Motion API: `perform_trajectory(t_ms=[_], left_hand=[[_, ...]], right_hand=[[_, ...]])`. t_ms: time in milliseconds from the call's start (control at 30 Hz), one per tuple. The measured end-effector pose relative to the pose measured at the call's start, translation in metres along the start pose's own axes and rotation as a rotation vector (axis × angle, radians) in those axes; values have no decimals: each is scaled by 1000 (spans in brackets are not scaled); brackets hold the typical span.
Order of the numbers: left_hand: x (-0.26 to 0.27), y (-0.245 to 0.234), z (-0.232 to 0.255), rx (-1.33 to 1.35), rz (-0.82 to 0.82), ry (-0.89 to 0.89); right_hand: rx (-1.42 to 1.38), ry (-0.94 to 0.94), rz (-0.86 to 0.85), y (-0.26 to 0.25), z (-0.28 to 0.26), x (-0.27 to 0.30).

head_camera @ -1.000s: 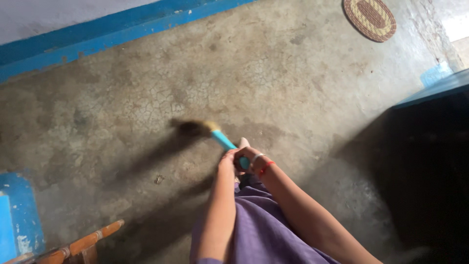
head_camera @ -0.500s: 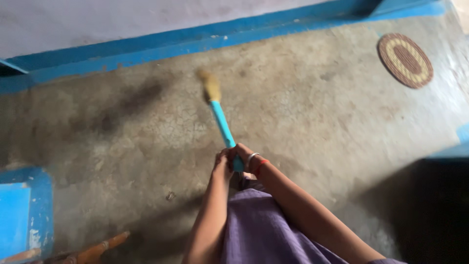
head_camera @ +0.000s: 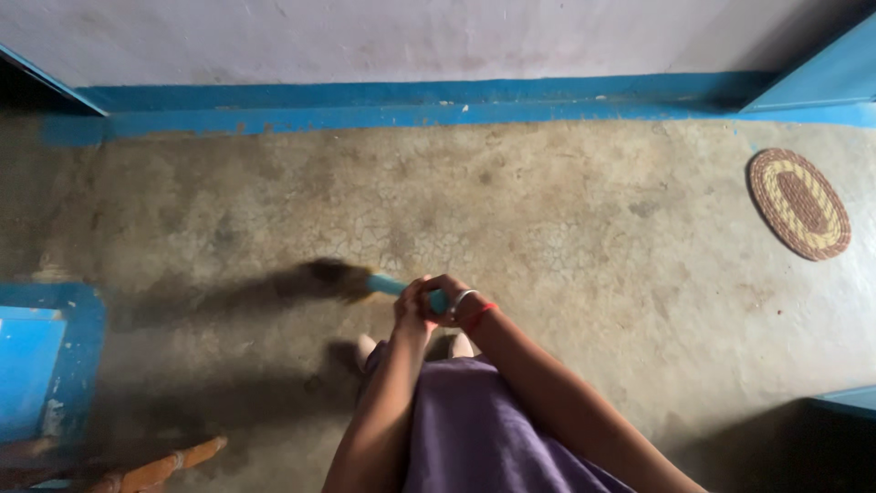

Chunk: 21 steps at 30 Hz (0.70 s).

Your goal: The person sweeps the concrete floor of a room with a handheld broom, moving dirt and debris along the base of a wall and across the open floor area.

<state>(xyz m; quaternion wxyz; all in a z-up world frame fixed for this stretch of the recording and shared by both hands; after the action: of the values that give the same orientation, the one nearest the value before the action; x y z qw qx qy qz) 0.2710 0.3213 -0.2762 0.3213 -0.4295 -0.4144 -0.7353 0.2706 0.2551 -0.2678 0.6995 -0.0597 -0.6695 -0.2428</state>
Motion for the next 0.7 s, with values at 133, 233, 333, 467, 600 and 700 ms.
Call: perform_trajectory(t_ms=[133, 233, 333, 467, 600, 700], left_hand=[[-7, 47, -29, -80, -53, -171], [-17, 71, -35, -113, -160, -184], [-29, 97, -4, -104, -412, -63], [-71, 78, 57, -186, -280, -81], [-100, 67, 145, -125, -293, 108], [-124, 39, 207, -146, -179, 198]], right_hand=[[-329, 10, -159, -9, -30, 15], [-373, -127, -26, -19, -54, 25], [-406, -188, -6, 10, -63, 37], [-291, -277, -36, 86, -72, 26], [-125, -309, -111, 164, -72, -3], [-76, -275, -102, 219, -63, -35]])
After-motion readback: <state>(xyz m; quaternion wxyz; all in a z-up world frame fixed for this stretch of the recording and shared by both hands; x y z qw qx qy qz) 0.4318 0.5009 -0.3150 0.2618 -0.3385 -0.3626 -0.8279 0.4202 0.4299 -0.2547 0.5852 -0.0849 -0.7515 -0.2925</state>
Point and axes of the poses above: each hand's wrist, its own x-axis away from the middle knuckle, its own y-axis out of the palm, z = x × y, the point moved 9 cm from there along -x, towards the middle knuckle, and after that the axes turned 14 degrees about z, right-handed, at the moved point
